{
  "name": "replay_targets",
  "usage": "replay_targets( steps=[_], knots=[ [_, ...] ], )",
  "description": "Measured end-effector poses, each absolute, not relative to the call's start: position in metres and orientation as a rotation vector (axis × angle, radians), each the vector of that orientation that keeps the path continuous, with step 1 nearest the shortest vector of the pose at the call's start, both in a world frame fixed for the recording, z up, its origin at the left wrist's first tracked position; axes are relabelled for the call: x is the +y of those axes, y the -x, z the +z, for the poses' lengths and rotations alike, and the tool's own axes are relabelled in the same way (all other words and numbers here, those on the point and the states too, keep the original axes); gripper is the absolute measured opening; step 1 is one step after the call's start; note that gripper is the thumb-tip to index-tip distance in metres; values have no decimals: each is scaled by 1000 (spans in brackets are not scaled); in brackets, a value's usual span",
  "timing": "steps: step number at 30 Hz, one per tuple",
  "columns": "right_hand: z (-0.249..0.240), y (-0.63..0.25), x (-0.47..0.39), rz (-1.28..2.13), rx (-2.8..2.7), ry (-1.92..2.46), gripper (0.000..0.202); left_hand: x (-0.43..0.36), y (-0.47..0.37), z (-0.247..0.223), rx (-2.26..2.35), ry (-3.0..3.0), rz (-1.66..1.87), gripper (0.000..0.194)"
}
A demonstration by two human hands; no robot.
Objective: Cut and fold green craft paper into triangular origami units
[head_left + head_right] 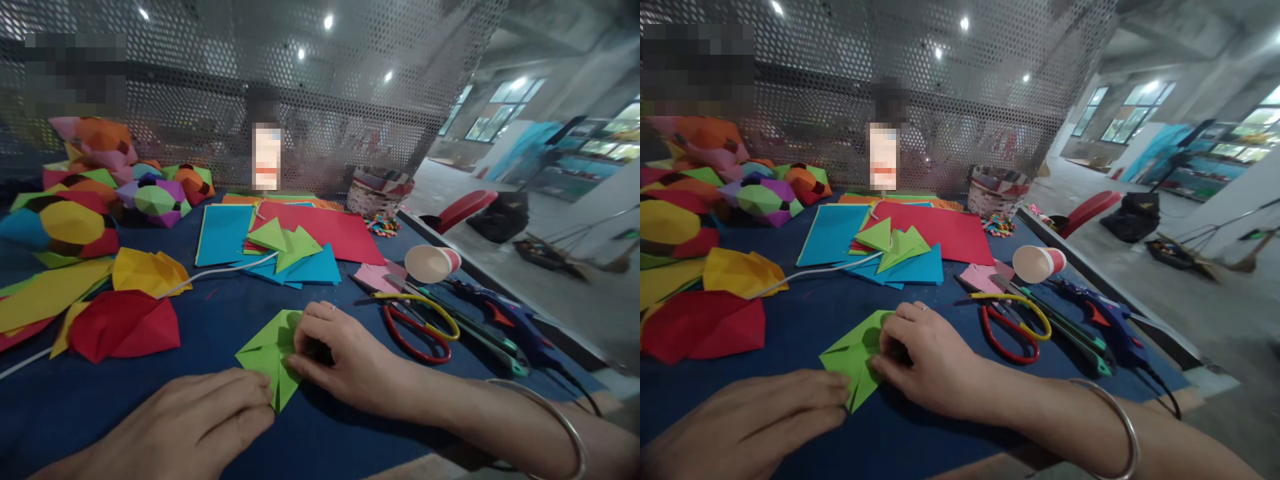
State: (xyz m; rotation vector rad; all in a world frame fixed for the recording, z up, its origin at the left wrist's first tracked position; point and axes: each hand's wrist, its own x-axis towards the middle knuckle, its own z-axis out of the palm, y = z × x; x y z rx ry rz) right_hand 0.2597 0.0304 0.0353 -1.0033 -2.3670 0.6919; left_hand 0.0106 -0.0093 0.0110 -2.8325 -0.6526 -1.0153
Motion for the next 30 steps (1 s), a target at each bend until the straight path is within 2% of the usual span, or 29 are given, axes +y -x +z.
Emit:
replay_targets(
  steps=[7, 13, 19, 23, 30],
  knots=[
    [35, -260, 29, 705, -2362, 1001, 19, -6, -19, 5, -663, 2917, -712, 40],
    [35, -260, 30, 705, -2364, 1017, 21, -6, -31, 17, -666, 2874, -800, 35],
    [39, -259, 26, 669, -2383, 1140, 35, -3, -30, 13, -631, 2858, -929, 33],
    [43, -260, 27, 676, -2363, 1280, 35, -4, -25, 5, -642, 2878, -927, 29],
    [47, -273, 35, 770, -2331, 1258, 30, -2, -25, 8, -625, 2844, -905, 33]
  ],
)
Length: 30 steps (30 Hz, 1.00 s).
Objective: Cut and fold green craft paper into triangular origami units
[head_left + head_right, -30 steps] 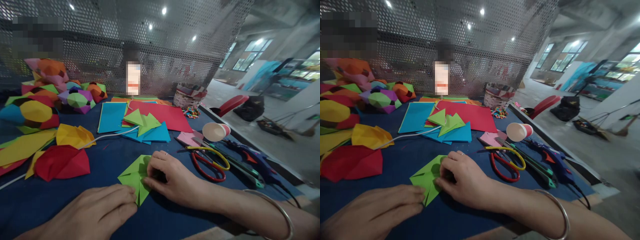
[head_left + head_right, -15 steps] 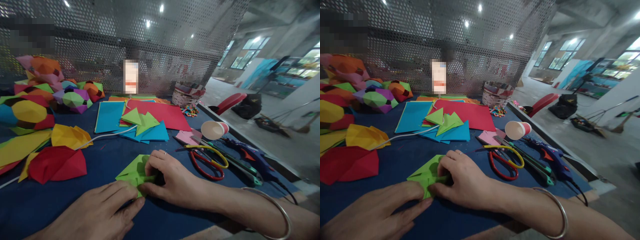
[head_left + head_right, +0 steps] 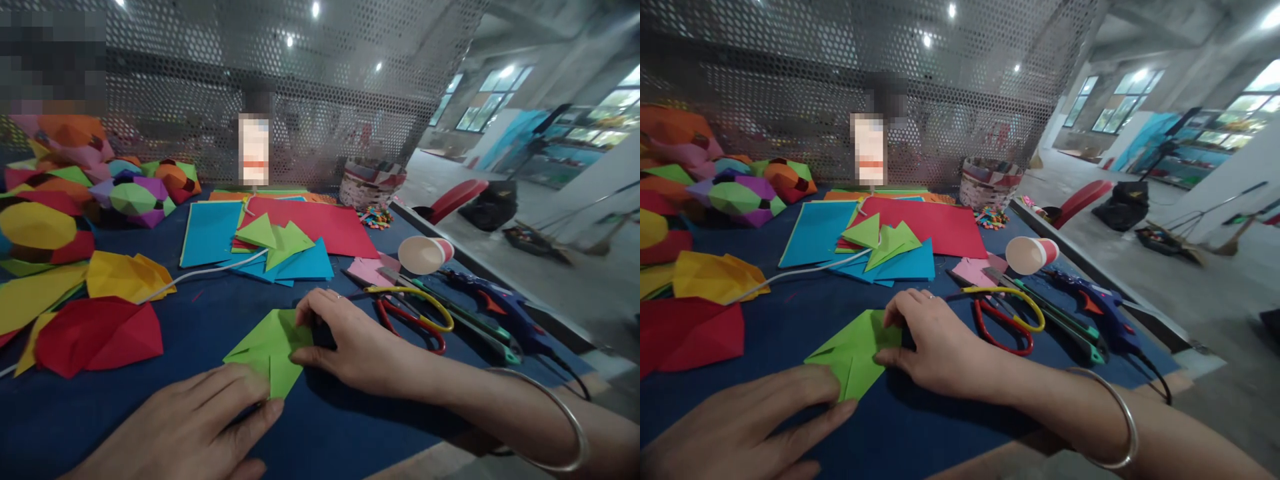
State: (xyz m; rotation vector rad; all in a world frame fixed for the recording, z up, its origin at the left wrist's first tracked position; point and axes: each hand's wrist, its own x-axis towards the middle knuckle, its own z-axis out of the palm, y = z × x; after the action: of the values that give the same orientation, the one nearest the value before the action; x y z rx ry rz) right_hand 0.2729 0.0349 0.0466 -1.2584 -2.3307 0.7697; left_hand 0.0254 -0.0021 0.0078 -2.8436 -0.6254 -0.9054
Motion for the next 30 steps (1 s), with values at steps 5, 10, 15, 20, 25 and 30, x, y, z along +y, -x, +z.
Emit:
replay_targets(
  steps=[5, 10, 15, 20, 25, 30],
  knots=[
    [35, -280, 45, 719, -2293, 1185, 23, -2, -27, 9, -631, 2828, -930, 36],
    [25, -278, 53, 680, -2186, 1169, 24, -3, -27, 6, -663, 2837, -966, 33],
    [29, -274, 51, 785, -2145, 1163, 25, -3, -24, 4, -643, 2844, -976, 30],
    [37, -275, 48, 957, -2031, 1094, 28, -5, -24, 9, -610, 2788, -1049, 26],
    [41, -278, 48, 1105, -1934, 1043, 37, -4, -24, 12, -608, 2805, -1037, 24],
    [42, -279, 48, 1068, -2010, 1053, 25, -3, -23, 10, -586, 2809, -1018, 23]
  ],
)
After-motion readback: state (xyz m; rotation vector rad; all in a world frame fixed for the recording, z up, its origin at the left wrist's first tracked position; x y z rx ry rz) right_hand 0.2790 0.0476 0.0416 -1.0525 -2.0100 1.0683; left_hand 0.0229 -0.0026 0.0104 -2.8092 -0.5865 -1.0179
